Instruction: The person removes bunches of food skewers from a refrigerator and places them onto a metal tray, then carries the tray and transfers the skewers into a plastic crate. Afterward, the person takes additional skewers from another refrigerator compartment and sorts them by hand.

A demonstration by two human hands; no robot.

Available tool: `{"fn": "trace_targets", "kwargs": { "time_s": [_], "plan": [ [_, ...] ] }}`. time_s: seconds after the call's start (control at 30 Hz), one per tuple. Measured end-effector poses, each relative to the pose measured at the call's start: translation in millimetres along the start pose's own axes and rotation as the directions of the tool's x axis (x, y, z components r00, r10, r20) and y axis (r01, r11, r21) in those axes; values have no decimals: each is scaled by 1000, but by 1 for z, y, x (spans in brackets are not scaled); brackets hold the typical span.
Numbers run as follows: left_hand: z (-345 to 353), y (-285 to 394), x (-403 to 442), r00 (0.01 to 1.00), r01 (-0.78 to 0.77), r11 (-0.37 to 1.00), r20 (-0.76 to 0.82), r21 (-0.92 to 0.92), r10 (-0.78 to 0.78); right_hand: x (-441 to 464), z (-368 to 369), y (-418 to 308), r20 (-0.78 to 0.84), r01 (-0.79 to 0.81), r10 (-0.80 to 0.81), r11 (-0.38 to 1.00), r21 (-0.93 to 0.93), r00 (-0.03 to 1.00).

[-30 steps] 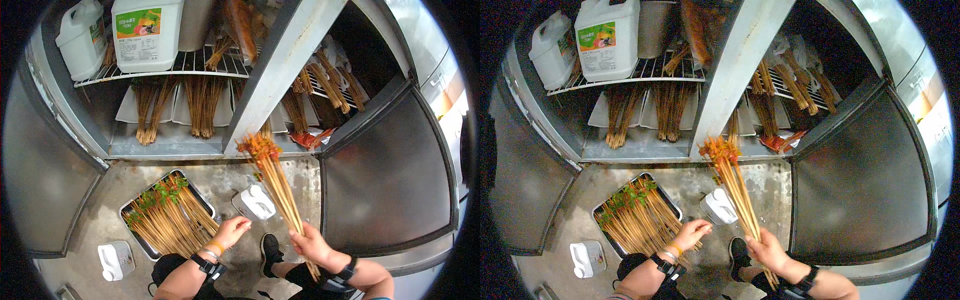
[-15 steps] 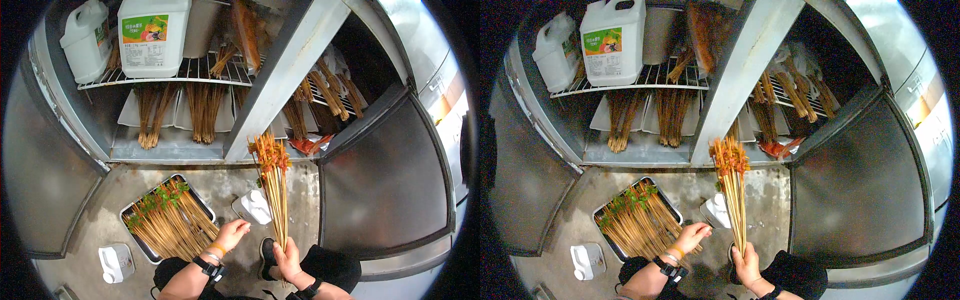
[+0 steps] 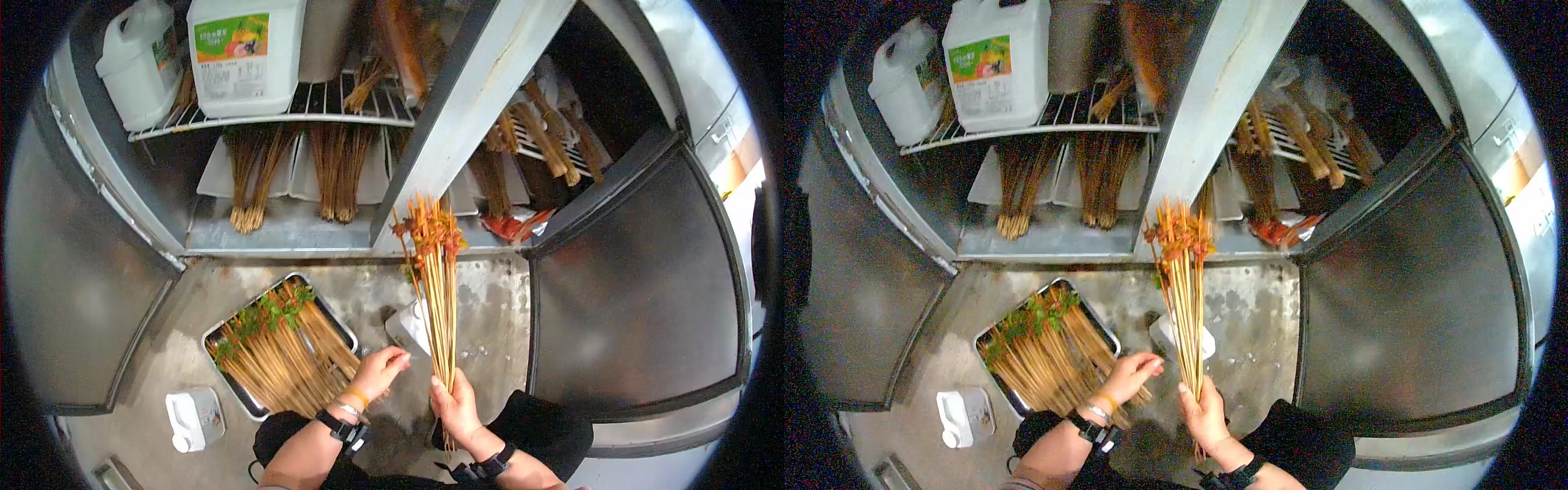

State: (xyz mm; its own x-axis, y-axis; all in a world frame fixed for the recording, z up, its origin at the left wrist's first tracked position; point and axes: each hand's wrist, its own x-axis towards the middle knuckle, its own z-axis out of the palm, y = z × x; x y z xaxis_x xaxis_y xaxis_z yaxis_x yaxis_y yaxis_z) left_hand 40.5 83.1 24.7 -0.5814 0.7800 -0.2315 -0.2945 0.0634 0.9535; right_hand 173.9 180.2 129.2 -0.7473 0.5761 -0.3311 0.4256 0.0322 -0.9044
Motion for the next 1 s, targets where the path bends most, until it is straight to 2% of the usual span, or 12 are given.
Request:
{"fn": "trace_targets", "kwargs": {
  "time_s": [0.07,0.17,0.23,0.3,0.37,0.5,0.57,0.6,0.7,0.83,0.9,1.0],
  "plan": [
    [-6,10,-4,993,87,971,99,-224,-66,-10,4,-16,180,-177,138,959,224,974],
    [-4,33,-17,947,120,781,306,-614,95,-17,8,2,500,-437,218,817,377,838],
    [-2,37,-20,933,140,630,316,-764,176,-19,17,2,604,-533,246,768,354,758],
    [-2,54,-32,911,166,379,289,-910,293,-19,25,16,820,-756,131,490,434,557],
    [-4,29,-34,937,158,355,253,-922,241,-16,30,26,864,-804,85,421,421,497],
    [-9,31,-33,981,140,390,182,-910,71,-3,34,32,840,-686,107,636,353,532],
    [-9,37,-38,987,9,657,-97,-754,-125,3,40,26,674,-300,154,948,105,723],
    [-11,37,-39,973,-37,719,-190,-694,-132,7,44,25,541,-87,10,989,116,841],
    [-16,39,-48,955,-72,844,-281,-532,-96,30,38,1,216,97,-123,987,128,968],
    [-16,39,-56,957,-94,903,-287,-418,-34,50,52,-44,176,234,-237,971,39,955],
    [-12,42,-60,959,-87,898,-279,-432,-41,55,59,-49,264,340,-280,915,-217,923],
    [-10,27,-61,978,-84,887,-210,-455,-15,52,60,-45,314,293,-197,909,-297,929]
  ]
}}
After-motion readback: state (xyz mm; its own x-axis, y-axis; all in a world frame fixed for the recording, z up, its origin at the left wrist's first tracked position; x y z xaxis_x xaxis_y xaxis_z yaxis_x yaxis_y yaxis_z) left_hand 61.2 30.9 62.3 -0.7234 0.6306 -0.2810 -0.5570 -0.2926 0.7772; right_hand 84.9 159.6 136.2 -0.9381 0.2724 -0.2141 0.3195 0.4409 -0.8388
